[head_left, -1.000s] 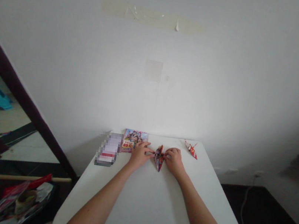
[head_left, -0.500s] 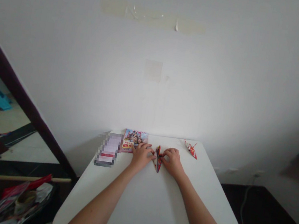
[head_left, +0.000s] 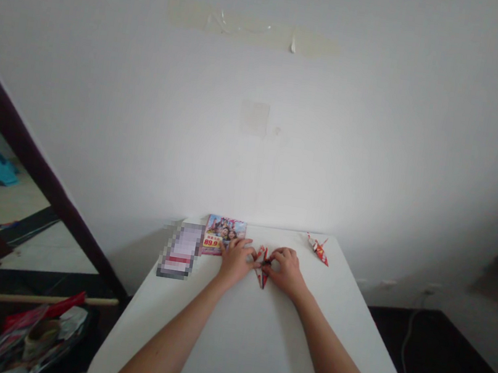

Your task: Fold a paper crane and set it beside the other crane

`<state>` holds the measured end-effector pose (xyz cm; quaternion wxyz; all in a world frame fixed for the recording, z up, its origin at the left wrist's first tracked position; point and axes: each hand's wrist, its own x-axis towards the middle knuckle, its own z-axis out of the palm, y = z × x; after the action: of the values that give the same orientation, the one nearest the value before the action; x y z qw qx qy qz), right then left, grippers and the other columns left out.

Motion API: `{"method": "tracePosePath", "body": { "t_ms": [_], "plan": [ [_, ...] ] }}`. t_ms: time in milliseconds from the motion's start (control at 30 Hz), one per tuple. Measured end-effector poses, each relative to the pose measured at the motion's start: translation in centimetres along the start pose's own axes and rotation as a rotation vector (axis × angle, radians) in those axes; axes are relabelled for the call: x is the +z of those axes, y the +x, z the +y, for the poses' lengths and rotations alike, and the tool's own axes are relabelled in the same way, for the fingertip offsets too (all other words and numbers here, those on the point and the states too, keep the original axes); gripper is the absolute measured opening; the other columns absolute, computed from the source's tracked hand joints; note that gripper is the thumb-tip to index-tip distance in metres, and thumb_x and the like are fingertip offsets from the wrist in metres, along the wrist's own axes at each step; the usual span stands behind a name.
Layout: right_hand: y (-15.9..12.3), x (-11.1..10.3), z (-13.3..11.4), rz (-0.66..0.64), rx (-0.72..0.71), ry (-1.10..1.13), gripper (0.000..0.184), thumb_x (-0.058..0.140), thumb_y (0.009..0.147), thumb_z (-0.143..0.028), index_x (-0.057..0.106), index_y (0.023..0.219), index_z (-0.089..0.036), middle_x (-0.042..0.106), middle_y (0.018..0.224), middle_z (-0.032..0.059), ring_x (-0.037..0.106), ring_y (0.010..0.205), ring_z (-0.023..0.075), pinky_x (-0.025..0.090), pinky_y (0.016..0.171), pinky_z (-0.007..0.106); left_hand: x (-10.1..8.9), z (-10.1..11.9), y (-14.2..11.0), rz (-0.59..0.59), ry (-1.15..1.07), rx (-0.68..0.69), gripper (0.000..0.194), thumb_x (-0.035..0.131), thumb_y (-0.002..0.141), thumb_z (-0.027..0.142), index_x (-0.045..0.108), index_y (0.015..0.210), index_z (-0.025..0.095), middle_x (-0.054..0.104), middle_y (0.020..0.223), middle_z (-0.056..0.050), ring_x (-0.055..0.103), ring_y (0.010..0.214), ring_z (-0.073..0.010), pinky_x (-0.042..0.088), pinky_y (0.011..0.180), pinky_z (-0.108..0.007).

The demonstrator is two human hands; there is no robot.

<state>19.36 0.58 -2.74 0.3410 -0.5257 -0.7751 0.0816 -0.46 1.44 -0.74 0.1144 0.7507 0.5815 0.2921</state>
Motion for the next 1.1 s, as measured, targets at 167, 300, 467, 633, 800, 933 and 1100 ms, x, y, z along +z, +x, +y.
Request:
{"method": "tracePosePath", "body": {
  "t_ms": [167,300,467,633,800,933,1100],
  "plan": [
    [0.1,-0.2,-0.3,-0.036,0.055,-0.017,0.022,0.080,0.077,-0.025,0.073,0.098,-0.024,0.063,0.112,0.0084,0.050,0.114,0.0277,0.041,0.099,0.042,-1.3,-0.2,0.3,-0.078,0.007,-0.021,0.005,0.081,0.075,0.033,0.079,0.080,0.032,0.065,0.138,-0.001,0.042,0.136,-0.0358,0.007,0.113,-0.078],
    [0.1,-0.3,-0.5,-0.063,0.079,-0.027,0.021,0.078,0.079,-0.024,0.073,0.099,-0.024,0.063,0.114,0.0076,0.050,0.116,0.0263,0.040,0.101,0.040,-2.1,-0.2,0.3,-0.142,0.038,-0.044,0.006,0.076,0.080,0.033,0.080,0.085,0.035,0.063,0.140,0.003,0.041,0.139,-0.0317,0.007,0.117,-0.074],
    [0.1,-0.4,-0.6,-0.061,0.080,-0.037,0.019,0.076,0.081,-0.023,0.073,0.100,-0.024,0.063,0.114,0.0076,0.050,0.116,0.0264,0.039,0.101,0.039,-2.0,0.4,0.0,-0.126,0.052,-0.047,0.007,0.074,0.083,0.033,0.079,0.086,0.035,0.064,0.139,0.002,0.041,0.138,-0.0311,0.009,0.115,-0.075],
    [0.2,-0.6,-0.8,-0.070,0.084,-0.047,0.018,0.076,0.081,-0.023,0.073,0.099,-0.024,0.064,0.114,0.0074,0.050,0.114,0.0256,0.039,0.100,0.038,-1.8,0.7,-0.1,-0.110,0.051,-0.046,0.006,0.073,0.083,0.032,0.078,0.082,0.032,0.065,0.138,0.001,0.042,0.137,-0.0302,0.010,0.116,-0.074],
    [0.1,-0.4,-0.6,-0.057,0.080,-0.051,0.016,0.076,0.081,-0.025,0.072,0.096,-0.024,0.064,0.113,0.0071,0.051,0.113,0.0255,0.040,0.099,0.037,-1.5,0.5,0.0,-0.114,0.046,-0.039,0.005,0.073,0.082,0.030,0.078,0.080,0.030,0.063,0.140,0.001,0.040,0.139,-0.0310,0.006,0.115,-0.076],
    [0.2,-0.3,0.1,-0.047,0.068,-0.021,0.016,0.077,0.080,-0.025,0.074,0.095,-0.024,0.065,0.110,0.0070,0.052,0.111,0.0250,0.041,0.098,0.037,-1.5,0.4,0.0,-0.115,0.052,-0.025,0.006,0.073,0.082,0.029,0.078,0.080,0.031,0.062,0.141,0.001,0.040,0.140,-0.0316,0.007,0.115,-0.078],
    [0.5,-0.1,1.0,-0.018,0.052,0.039,0.012,0.076,0.080,-0.025,0.076,0.091,-0.024,0.067,0.103,0.0063,0.056,0.108,0.0241,0.043,0.095,0.035,-1.9,1.0,-0.2,-0.085,0.061,-0.033,0.007,0.073,0.083,0.027,0.078,0.081,0.030,0.062,0.141,0.002,0.039,0.141,-0.0314,0.007,0.114,-0.079]
  ]
}}
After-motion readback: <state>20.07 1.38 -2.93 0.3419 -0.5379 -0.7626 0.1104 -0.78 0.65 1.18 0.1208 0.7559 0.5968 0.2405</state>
